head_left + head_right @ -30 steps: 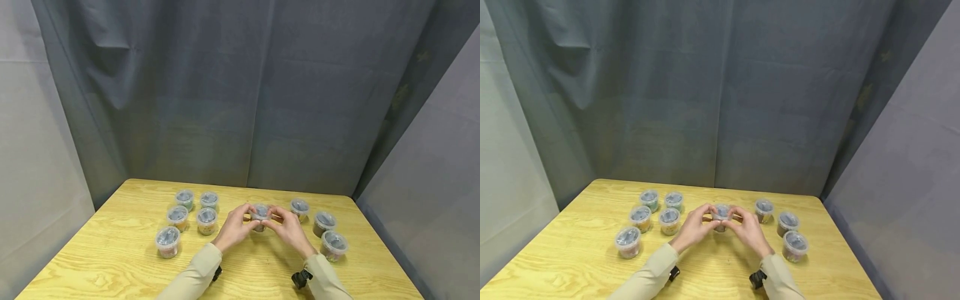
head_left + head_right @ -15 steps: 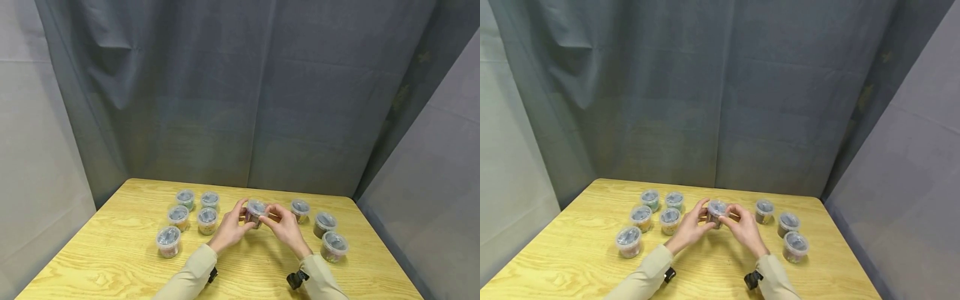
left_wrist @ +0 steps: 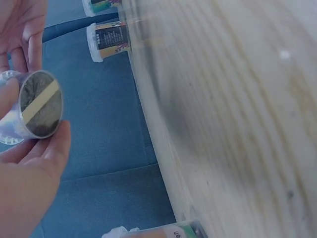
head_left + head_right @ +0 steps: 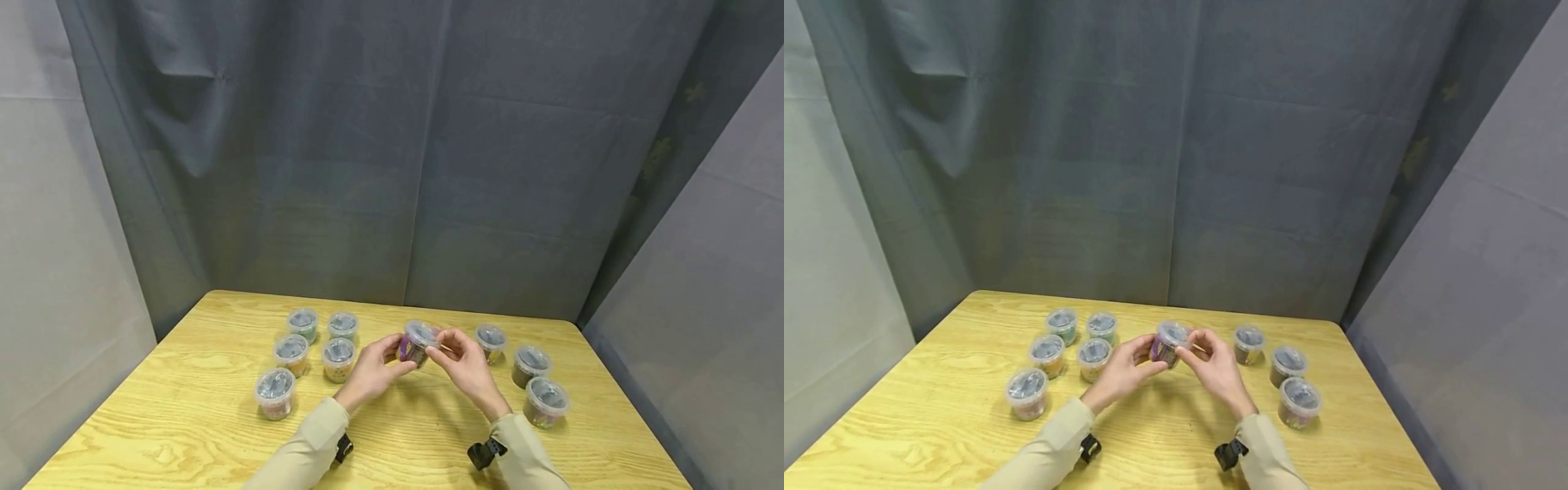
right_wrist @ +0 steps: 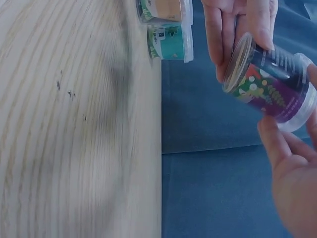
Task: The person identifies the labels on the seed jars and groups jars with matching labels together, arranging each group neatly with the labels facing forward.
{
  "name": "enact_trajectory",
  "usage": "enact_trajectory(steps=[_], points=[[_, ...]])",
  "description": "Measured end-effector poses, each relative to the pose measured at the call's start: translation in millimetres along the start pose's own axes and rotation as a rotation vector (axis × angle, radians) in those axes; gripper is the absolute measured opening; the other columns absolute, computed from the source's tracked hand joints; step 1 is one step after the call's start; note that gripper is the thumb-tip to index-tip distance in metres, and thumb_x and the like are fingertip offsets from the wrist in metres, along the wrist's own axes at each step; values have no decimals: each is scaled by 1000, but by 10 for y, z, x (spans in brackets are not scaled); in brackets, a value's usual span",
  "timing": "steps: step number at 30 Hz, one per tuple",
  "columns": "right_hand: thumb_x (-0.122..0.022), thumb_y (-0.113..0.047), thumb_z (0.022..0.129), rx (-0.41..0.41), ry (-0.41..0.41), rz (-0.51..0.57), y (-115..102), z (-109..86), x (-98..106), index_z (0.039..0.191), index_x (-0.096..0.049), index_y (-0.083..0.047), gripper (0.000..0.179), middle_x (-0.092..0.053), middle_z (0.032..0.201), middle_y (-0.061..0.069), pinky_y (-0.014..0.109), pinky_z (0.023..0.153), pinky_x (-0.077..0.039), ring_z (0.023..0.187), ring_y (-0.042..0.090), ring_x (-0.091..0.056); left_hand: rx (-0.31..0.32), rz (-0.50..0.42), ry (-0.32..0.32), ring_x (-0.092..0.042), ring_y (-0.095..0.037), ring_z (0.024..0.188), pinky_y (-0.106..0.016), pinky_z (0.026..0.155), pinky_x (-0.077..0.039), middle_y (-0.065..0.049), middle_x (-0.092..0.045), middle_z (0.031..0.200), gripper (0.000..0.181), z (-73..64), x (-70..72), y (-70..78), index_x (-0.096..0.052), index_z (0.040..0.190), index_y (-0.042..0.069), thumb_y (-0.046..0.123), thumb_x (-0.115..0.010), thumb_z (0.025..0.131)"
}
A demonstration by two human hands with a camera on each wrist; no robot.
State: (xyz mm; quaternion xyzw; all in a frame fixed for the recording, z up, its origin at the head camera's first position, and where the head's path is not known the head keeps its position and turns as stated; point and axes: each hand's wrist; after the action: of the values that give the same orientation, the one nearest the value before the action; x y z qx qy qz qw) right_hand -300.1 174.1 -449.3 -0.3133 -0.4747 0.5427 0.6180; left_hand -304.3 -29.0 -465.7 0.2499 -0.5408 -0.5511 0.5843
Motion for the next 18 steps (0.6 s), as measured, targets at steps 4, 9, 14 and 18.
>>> enact_trajectory(steps=[4, 9, 14, 18], points=[[-79, -28, 84, -51, 49, -58, -55, -3, -40, 93, -55, -4, 35, -63, 129, 16, 32, 97, -54, 123, 30, -59, -42, 22, 35, -63, -27, 118, -38, 101, -51, -13, -61, 134, 58, -17, -21, 7, -54, 138, 5, 25, -75, 87], [-83, -34, 78, -84, 99, -110, -126, -9, -49, 85, -56, -7, 39, -69, 109, 10, 36, 94, -56, 111, 26, -66, -81, 94, 58, -63, -25, 118, -34, 100, -52, -13, -62, 133, 60, -25, -28, 15, -55, 137, 6, 27, -77, 85], [-82, -26, 80, -78, 80, -36, -118, -3, 1, 85, -54, -3, 37, -69, 119, 11, 38, 100, -52, 119, 27, -62, -60, 8, -16, -61, -25, 121, -34, 102, -50, -12, -60, 136, 61, -25, -8, 12, -51, 140, 8, 30, -73, 89], [-80, -26, 83, -67, 39, -7, -103, 17, 22, 89, -55, -3, 34, -70, 112, 12, 33, 100, -52, 120, 25, -61, -47, -21, -8, -63, -23, 118, -34, 102, -51, -9, -63, 132, 58, -29, -10, 11, -54, 138, 10, 32, -73, 89]])
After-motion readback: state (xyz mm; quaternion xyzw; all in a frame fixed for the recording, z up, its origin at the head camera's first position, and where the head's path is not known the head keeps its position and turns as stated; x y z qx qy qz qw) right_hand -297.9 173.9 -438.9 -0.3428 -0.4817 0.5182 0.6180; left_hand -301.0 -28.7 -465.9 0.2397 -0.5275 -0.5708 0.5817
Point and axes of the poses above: each hand's wrist, its own z-axis towards the middle knuckle, its own x-axis out of the back of the hand, y = z × x
